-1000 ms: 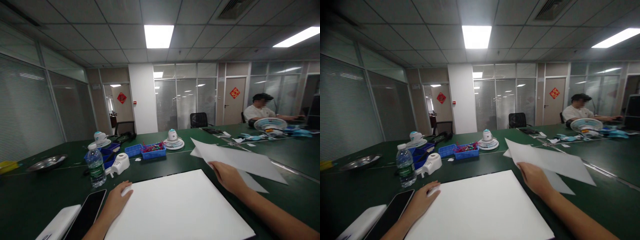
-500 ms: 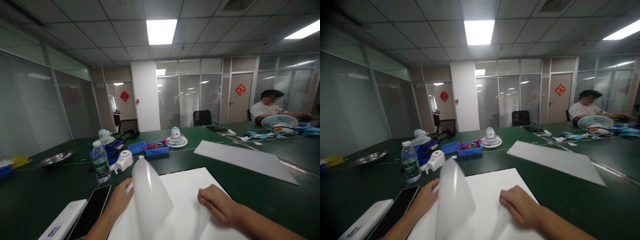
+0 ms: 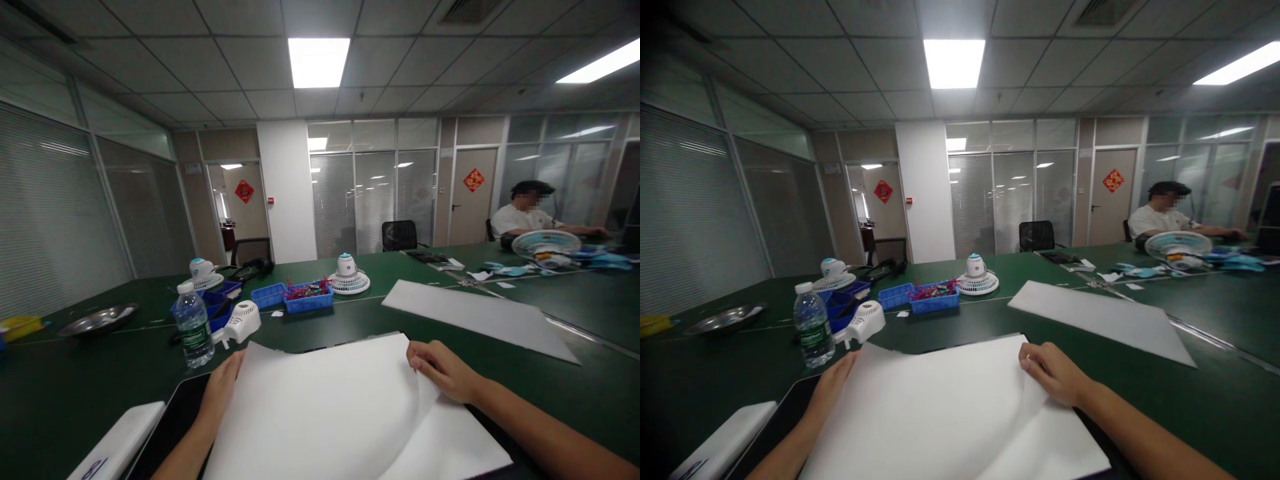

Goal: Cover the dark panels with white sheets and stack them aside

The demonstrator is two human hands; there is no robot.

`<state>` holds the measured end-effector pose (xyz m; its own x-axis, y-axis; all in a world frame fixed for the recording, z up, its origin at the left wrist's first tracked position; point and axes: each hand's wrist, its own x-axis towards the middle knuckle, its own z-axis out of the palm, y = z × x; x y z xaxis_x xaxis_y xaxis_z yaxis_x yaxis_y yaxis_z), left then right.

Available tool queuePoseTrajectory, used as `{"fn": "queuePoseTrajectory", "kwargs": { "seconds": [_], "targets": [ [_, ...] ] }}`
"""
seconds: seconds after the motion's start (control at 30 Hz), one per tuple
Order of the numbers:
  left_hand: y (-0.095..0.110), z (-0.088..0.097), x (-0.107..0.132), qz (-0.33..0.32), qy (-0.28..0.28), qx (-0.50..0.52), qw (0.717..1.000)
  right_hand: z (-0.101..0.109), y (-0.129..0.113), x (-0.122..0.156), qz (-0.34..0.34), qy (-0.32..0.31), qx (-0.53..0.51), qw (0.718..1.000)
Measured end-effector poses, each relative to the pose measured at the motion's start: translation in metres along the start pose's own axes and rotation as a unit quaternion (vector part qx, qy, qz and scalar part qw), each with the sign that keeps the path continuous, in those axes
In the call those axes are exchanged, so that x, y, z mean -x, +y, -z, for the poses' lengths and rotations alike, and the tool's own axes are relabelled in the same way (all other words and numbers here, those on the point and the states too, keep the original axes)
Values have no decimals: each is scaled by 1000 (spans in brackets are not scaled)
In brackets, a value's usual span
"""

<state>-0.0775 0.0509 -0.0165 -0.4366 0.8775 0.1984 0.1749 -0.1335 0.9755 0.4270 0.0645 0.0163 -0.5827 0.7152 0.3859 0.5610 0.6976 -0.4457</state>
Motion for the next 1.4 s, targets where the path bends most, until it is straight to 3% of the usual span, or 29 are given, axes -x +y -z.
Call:
{"fn": "queuePoseTrajectory", "kwargs": {
  "seconds": [0.13, 0.2, 0.3, 0.43, 0.57, 0.67, 0.73, 0.93, 1.17, 1.3, 1.4],
  "targets": [
    [13, 0, 3, 68, -26, 129, 989, -1, 4, 1, -5, -1, -23, 1000],
    [17, -3, 7, 51, -37, 76, 995, -2, 11, 0, -14, -7, -38, 999],
    [17, -9, 11, -12, -48, -79, 996, 4, 31, 0, -51, -3, -41, 998],
    [11, -12, 13, -89, -60, -222, 969, 33, 76, 10, -156, 70, 45, 984],
    [11, -11, 14, -113, -62, -268, 955, 59, 125, 34, -279, 123, 164, 938],
    [15, -12, 17, -116, -81, -286, 948, 62, 148, 47, -342, 112, 214, 908],
    [16, -15, 20, -115, -99, -305, 940, 59, 156, 49, -347, 97, 233, 903],
    [12, -19, 21, -108, -141, -336, 925, 54, 154, 42, -302, 79, 274, 910],
    [19, -19, 24, -95, -147, -325, 929, 52, 140, 39, -299, 149, 314, 888],
    [20, -19, 24, -96, -158, -323, 928, 54, 116, 31, -279, 195, 336, 878],
    [19, -18, 23, -94, -158, -316, 931, 49, 86, 20, -231, 197, 348, 887]
  ]
}}
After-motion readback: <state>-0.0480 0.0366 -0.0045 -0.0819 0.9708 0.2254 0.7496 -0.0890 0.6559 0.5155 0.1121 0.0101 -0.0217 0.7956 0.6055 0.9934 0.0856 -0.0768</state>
